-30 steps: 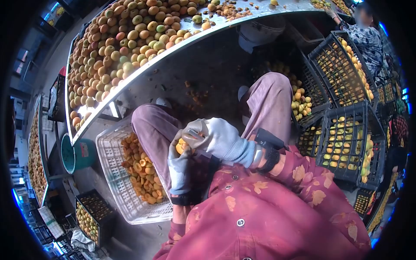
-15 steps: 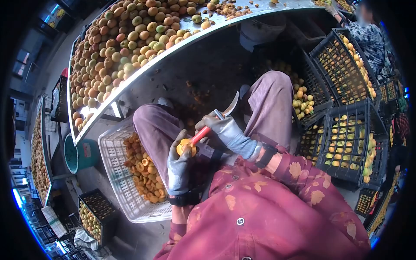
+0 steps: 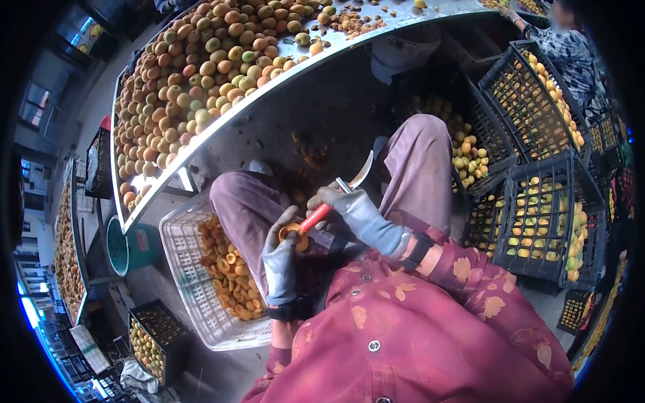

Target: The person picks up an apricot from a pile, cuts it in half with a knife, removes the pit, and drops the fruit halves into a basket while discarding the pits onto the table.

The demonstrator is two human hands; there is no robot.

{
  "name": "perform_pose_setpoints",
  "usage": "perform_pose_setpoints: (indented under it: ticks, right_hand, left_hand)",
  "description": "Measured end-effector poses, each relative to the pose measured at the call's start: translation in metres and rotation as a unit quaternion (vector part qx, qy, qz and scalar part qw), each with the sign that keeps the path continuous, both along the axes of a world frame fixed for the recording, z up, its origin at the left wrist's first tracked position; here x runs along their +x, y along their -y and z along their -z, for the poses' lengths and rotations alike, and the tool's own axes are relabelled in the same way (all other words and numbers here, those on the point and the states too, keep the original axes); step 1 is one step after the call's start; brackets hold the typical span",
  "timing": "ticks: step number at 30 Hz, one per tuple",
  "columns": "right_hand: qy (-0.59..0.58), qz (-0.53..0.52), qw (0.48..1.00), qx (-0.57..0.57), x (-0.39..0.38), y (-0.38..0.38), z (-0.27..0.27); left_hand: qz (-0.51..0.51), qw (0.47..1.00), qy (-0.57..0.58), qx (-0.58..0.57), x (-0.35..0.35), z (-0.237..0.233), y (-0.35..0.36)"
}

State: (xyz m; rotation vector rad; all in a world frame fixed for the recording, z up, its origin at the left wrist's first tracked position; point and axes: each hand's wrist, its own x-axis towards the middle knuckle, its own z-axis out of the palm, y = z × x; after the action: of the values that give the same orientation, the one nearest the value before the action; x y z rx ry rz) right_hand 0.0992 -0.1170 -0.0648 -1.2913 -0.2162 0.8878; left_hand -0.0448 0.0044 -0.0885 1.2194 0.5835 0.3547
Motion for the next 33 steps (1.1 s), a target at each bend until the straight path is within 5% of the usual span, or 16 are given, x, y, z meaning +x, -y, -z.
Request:
perform_pose_setpoints:
  ticks: [1,5,8,9,11,12,13,15,18,20,21,22,23,25,29,33]
  right_hand:
    - [0.114,-0.017,0.993,-0.014,0.002,-0.001,-0.001]
    - [0.034,-0.038,0.994,-0.096,0.011,0.0,-0.045]
    - [0.422,-0.061,0.899,-0.103,0.016,0.008,-0.06]
    - [0.613,-0.098,0.781,-0.073,0.023,-0.004,-0.06]
    - [0.617,-0.133,0.765,-0.132,0.01,-0.001,-0.073]
    - [0.633,-0.177,0.736,-0.159,0.007,-0.004,-0.058]
    - [0.61,-0.19,0.742,-0.201,0.001,-0.01,-0.056]
    - [0.478,-0.192,0.835,-0.196,0.003,-0.011,-0.058]
    - [0.338,-0.143,0.927,-0.083,0.0,-0.014,-0.037]
    - [0.295,-0.12,0.944,-0.082,0.001,-0.013,-0.048]
    - [0.146,-0.121,0.982,-0.024,0.007,-0.017,-0.043]
    - [-0.007,-0.121,0.992,0.037,0.014,-0.02,-0.04]
    - [-0.027,-0.082,0.995,0.052,0.023,-0.019,-0.042]
    - [0.045,-0.089,0.993,-0.07,0.061,-0.019,-0.055]
    - [0.183,0.075,0.974,-0.11,0.159,-0.038,-0.08]
    - [0.21,0.211,0.954,0.036,0.276,-0.048,-0.09]
  left_hand:
    - [-0.007,1.0,0.011,-0.025,0.0,-0.002,0.002]
    - [0.004,0.999,-0.012,-0.053,0.003,-0.023,0.003]
    - [-0.008,1.0,-0.009,-0.021,0.008,-0.037,0.0]
    - [0.015,0.997,-0.054,0.059,0.01,-0.044,-0.001]
    - [0.055,0.955,-0.107,0.272,0.017,-0.062,0.002]
    - [0.053,0.888,-0.054,0.454,0.013,-0.027,-0.004]
    - [0.054,0.9,-0.079,0.425,0.013,-0.034,0.0]
    - [0.057,0.91,-0.092,0.401,0.016,-0.043,0.001]
    - [0.079,0.877,-0.105,0.463,0.016,-0.052,-0.003]
    - [0.148,0.821,-0.059,0.549,0.018,-0.063,-0.011]
    - [0.152,0.819,-0.052,0.551,0.018,-0.075,-0.01]
    - [0.105,0.901,-0.093,0.41,0.018,-0.088,-0.009]
    - [0.056,0.956,-0.133,0.256,0.019,-0.095,-0.01]
    - [-0.015,0.939,-0.109,0.325,0.003,-0.091,-0.036]
    - [-0.211,0.908,-0.179,0.314,-0.042,-0.065,-0.096]
    - [-0.27,0.888,-0.306,0.211,-0.116,0.038,-0.161]
